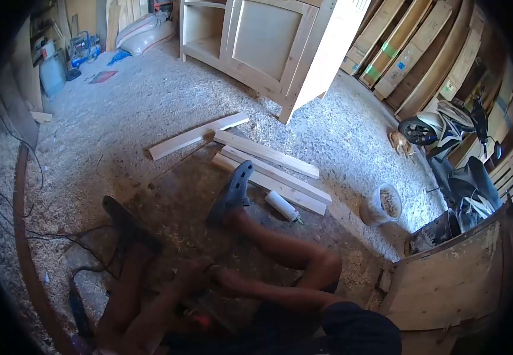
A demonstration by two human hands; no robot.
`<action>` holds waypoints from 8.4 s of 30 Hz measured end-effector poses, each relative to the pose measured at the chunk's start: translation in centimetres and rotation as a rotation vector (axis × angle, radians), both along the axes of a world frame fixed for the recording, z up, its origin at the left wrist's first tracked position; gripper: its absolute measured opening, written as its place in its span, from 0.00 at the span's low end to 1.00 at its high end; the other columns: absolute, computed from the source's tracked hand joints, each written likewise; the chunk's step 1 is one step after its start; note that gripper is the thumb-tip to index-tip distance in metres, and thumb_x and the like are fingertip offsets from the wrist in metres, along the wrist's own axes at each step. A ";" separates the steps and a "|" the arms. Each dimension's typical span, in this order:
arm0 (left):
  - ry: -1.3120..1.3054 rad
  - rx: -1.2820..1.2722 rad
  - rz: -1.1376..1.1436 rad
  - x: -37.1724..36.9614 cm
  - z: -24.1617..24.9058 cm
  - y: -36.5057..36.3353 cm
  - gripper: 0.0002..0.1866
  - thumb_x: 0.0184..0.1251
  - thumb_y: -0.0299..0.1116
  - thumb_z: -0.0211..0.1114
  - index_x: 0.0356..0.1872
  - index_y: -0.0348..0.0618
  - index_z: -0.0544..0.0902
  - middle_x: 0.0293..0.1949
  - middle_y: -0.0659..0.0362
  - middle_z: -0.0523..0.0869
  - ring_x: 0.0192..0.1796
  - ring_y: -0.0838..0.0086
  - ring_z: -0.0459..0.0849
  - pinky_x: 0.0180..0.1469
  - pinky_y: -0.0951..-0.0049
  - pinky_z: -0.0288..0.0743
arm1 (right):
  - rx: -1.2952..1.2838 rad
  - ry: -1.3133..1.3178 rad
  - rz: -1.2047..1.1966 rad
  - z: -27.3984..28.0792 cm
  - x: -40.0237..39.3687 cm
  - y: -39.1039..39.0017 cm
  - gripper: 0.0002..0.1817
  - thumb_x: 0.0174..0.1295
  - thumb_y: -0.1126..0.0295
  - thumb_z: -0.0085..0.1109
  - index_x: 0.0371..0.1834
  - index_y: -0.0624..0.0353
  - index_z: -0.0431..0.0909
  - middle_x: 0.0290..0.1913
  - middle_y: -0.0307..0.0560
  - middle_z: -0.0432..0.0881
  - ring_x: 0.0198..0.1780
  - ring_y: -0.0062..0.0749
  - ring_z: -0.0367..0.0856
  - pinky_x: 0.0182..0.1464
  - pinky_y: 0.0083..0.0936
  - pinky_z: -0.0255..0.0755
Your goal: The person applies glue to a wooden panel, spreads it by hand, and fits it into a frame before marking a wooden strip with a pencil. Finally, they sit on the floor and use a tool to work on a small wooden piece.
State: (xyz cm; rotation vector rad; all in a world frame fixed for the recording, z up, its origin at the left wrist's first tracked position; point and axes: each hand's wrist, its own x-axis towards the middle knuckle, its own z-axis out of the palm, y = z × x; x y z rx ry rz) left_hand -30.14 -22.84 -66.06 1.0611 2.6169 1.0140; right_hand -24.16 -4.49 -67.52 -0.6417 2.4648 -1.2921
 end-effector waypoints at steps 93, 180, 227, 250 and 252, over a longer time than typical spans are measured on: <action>-0.304 0.044 1.048 13.9 -0.2 -3.1 0.33 0.55 0.43 0.72 0.58 0.32 0.73 0.53 0.40 0.75 0.59 0.44 0.76 0.61 0.48 0.72 | -0.158 -0.876 -0.142 0.5 -0.1 1.3 0.21 0.76 0.60 0.56 0.50 0.74 0.82 0.43 0.53 0.90 0.22 0.21 0.80 0.24 0.24 0.77; -0.187 0.118 1.074 12.7 2.0 -2.3 0.35 0.58 0.38 0.75 0.64 0.32 0.74 0.61 0.39 0.79 0.65 0.44 0.76 0.68 0.50 0.70 | 0.372 -0.180 0.038 -3.3 0.5 -3.8 0.13 0.56 0.73 0.63 0.44 0.53 0.90 0.45 0.51 0.89 0.47 0.47 0.87 0.52 0.42 0.77; -0.065 0.212 1.143 13.4 -2.3 -2.4 0.29 0.45 0.33 0.74 0.51 0.35 0.75 0.49 0.42 0.80 0.56 0.45 0.79 0.59 0.53 0.74 | 0.040 -0.222 0.008 -3.1 1.6 -3.8 0.18 0.67 0.63 0.64 0.56 0.60 0.84 0.50 0.51 0.88 0.52 0.36 0.86 0.55 0.34 0.77; -0.064 0.193 1.127 13.9 0.7 -2.5 0.30 0.46 0.32 0.74 0.53 0.34 0.74 0.49 0.41 0.80 0.56 0.45 0.78 0.60 0.52 0.74 | 0.059 -0.227 -0.080 -2.9 2.1 -4.2 0.16 0.66 0.64 0.65 0.53 0.62 0.85 0.48 0.51 0.88 0.52 0.33 0.86 0.56 0.32 0.77; -0.056 0.179 1.121 13.9 0.3 -2.6 0.30 0.47 0.32 0.74 0.53 0.34 0.74 0.50 0.41 0.79 0.56 0.45 0.78 0.60 0.52 0.73 | 0.043 -0.269 -0.084 -2.8 2.0 -4.3 0.16 0.66 0.64 0.65 0.53 0.62 0.85 0.48 0.51 0.88 0.52 0.33 0.86 0.56 0.31 0.77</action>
